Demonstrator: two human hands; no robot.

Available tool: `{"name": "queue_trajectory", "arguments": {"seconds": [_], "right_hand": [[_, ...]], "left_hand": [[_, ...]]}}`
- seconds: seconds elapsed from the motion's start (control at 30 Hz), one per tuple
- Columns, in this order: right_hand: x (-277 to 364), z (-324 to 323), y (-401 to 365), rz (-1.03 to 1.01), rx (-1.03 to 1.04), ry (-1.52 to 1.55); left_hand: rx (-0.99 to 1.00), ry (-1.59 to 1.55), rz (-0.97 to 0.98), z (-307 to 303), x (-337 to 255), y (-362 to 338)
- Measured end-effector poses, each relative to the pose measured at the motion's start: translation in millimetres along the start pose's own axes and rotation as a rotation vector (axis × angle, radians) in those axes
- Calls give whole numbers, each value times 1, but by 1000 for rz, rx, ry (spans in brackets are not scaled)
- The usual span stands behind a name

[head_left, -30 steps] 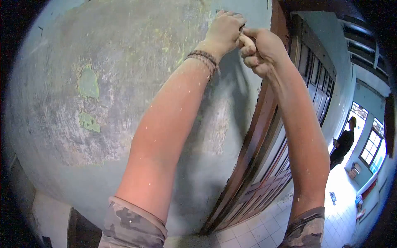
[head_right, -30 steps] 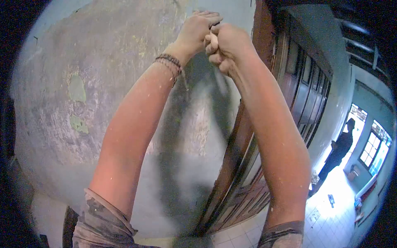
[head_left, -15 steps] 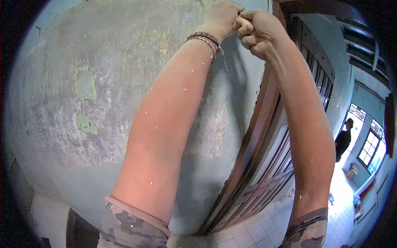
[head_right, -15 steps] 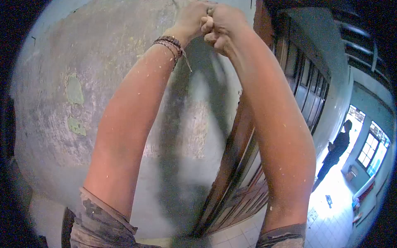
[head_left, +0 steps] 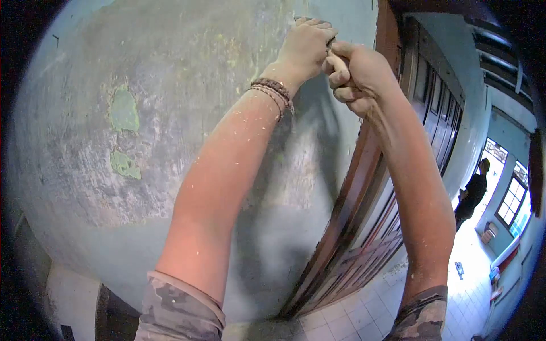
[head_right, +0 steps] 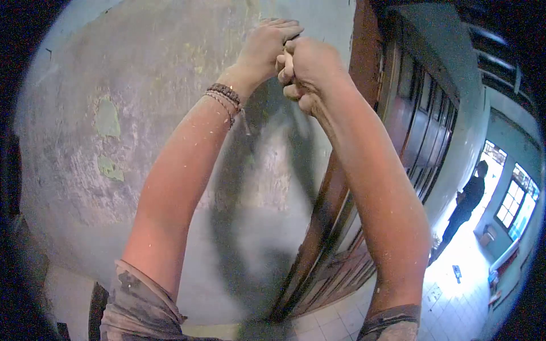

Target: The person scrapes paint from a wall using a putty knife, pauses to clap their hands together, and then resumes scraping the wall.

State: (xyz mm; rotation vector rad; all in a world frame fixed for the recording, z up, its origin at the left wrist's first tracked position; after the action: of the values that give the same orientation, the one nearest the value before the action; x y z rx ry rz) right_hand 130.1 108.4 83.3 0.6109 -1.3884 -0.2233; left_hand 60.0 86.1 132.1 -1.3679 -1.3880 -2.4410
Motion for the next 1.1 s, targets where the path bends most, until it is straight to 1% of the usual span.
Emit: {"name": "queue_trajectory", "arguments": {"seconds": [0.07, 0.1, 0.13, 0.2, 0.23, 0.27, 0.33, 0.37, 0.4, 0.47, 0.5, 0.53, 0.6, 0.63, 0.67, 0.73, 0.77, 0.8, 0.87, 0.9, 0.93, 1.0, 1.07, 1.1], "right_hand": [[29, 6, 11, -74, 6, -14], [42, 11, 15, -91, 39, -54], [46, 10, 18, -92, 34, -57], [31, 5, 13, -38, 19, -41], [21, 5, 6, -43, 40, -73], [15, 3, 3, -44, 37, -74], [12, 0, 7, 14, 32, 23], [21, 4, 18, 11, 66, 43], [31, 3, 26, 6, 64, 40], [47, 8, 28, -29, 74, 36], [41, 6, 27, -31, 79, 29], [30, 1, 22, -23, 74, 34], [4, -8, 9, 33, 70, -12], [-2, -7, 8, 36, 79, 25], [10, -3, 15, 18, 89, 20], [29, -2, 30, -2, 54, -2], [42, 3, 34, 0, 72, 19], [45, -1, 35, -2, 71, 13], [28, 4, 27, 78, 184, 21], [11, -10, 15, 43, 89, -68], [-1, -9, 3, 48, 89, -67], [-11, -13, -7, 97, 7, 8], [7, -10, 14, 94, 32, -17], [20, -4, 23, 58, 64, -6]], "left_hand": [[187, -71, -224, 19, 35, 9], [179, -5, -175, 19, 39, 20], [176, -9, -175, 18, 39, 25], [329, 39, -254, 26, 33, 11], [190, -36, -197, 20, 26, 4], [188, -38, -197, 25, 23, -2], [-1, -33, -45, 12, 16, 5], [116, -34, -62, 23, 30, 13], [111, -34, -60, 24, 37, 20], [378, 51, -281, 41, 61, 24], [424, 106, -266, 41, 51, 21], [431, 99, -268, 41, 39, 10], [153, 76, -99, 19, 9, -1], [216, 93, -78, 26, 8, -1], [206, 107, -67, 25, 17, 9], [306, 16, -216, 36, 43, 17], [261, 49, -184, 31, 46, 28], [255, 49, -185, 29, 45, 30], [328, 101, -188, 30, 32, 21], [354, 138, -206, 28, 16, 4], [357, 136, -208, 27, 6, -6], [197, 132, -117, 19, -6, -11], [216, 116, -144, 15, 9, 7], [370, 127, -254, 23, 26, 15]]}}
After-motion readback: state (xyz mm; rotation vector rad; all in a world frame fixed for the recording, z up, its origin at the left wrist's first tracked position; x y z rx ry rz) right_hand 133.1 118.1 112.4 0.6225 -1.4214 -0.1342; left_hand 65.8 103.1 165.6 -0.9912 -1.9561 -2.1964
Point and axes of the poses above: each hand's wrist, its own y-axis towards the middle knuckle, its own z-axis out of the palm, x = y × z, the point moved 10 cm from there along y, towards the middle knuckle, and after that the axes turned 3 degrees about z, right-handed, at the moved point
